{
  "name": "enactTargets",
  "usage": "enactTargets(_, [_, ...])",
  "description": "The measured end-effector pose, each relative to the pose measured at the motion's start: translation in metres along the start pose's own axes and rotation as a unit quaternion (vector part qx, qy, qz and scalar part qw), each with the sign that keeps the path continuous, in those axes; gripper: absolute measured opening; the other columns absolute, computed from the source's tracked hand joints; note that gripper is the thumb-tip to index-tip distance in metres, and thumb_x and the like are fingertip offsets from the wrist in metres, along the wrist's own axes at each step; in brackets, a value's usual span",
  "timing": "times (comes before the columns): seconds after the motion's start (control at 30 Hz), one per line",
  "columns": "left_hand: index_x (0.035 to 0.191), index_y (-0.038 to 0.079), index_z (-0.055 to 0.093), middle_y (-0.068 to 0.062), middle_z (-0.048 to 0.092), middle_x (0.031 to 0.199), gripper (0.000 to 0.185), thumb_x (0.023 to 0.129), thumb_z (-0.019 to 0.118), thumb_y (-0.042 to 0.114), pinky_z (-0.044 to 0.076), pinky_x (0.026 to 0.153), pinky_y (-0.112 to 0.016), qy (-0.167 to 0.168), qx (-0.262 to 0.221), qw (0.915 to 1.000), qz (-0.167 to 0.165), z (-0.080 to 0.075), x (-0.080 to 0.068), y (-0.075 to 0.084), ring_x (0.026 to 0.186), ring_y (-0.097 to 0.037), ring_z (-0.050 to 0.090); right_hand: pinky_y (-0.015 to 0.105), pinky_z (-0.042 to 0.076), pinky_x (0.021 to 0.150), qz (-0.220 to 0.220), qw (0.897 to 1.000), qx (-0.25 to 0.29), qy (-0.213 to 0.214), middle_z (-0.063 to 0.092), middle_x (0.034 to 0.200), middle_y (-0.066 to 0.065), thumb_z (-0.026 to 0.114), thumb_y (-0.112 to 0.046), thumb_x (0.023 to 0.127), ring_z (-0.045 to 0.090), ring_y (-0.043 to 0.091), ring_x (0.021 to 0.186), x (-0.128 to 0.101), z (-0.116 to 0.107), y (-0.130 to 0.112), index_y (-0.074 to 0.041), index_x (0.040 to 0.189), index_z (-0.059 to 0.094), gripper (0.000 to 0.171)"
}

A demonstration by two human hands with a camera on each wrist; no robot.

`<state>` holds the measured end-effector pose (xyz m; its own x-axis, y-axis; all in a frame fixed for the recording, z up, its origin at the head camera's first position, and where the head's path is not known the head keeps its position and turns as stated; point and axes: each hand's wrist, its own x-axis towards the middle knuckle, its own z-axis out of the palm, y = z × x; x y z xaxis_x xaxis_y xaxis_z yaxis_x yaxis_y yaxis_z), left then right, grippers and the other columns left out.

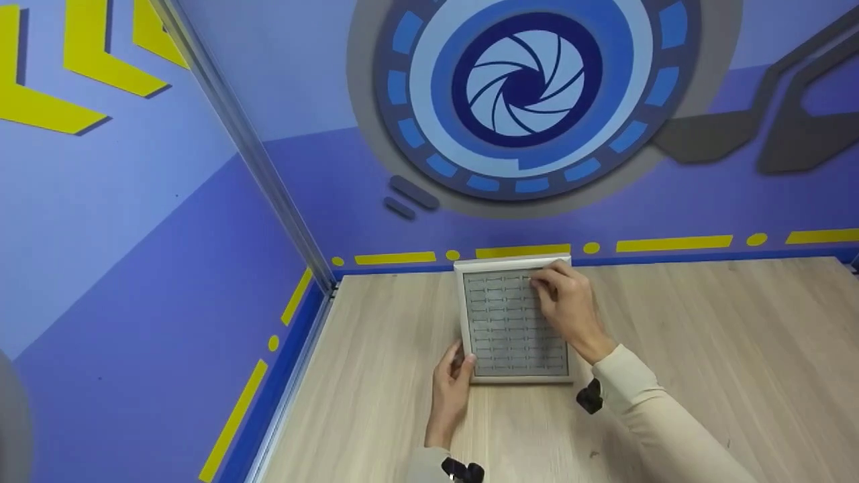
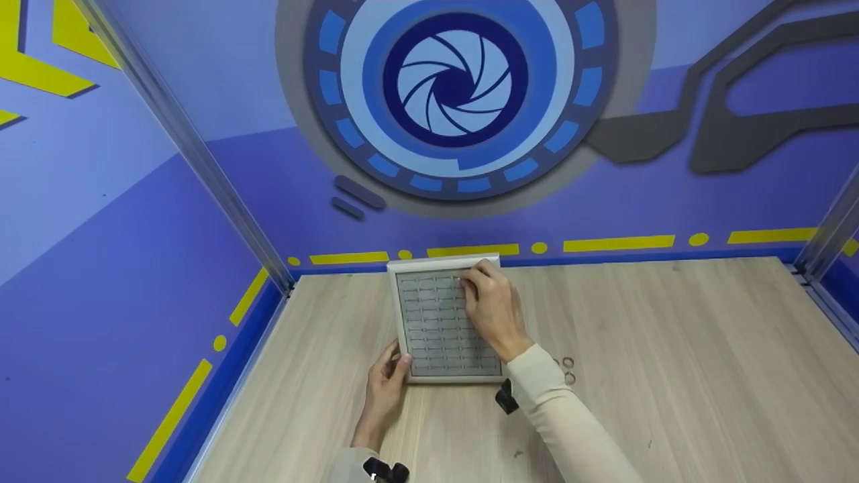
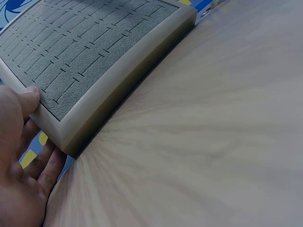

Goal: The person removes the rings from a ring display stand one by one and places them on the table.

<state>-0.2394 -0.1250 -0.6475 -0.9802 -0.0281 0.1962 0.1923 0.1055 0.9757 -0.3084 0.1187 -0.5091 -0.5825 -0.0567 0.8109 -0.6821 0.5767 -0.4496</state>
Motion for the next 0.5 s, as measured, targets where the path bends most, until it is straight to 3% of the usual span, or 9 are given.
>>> enactTargets(0.5, [0.16, 0.004, 0.046, -0.012, 0.064, 0.149, 0.055, 0.111, 0.061, 0.024, 0.051, 0.11, -0.024, 0.004, 0.009, 0.9997, -0.024, 0.0016, -0.0001, 0.0025, 0.133, -0.022, 0.063, 0.015, 0.044, 0.065, -0.014, 1.0, 0.002, -0.003, 0.071, 0.091, 0.008, 0.079, 0.011, 0.088, 0.061, 0.014, 0.072, -0.0039, -0.0093, -0.0011, 0.001, 0.093, 0.08, 0.012])
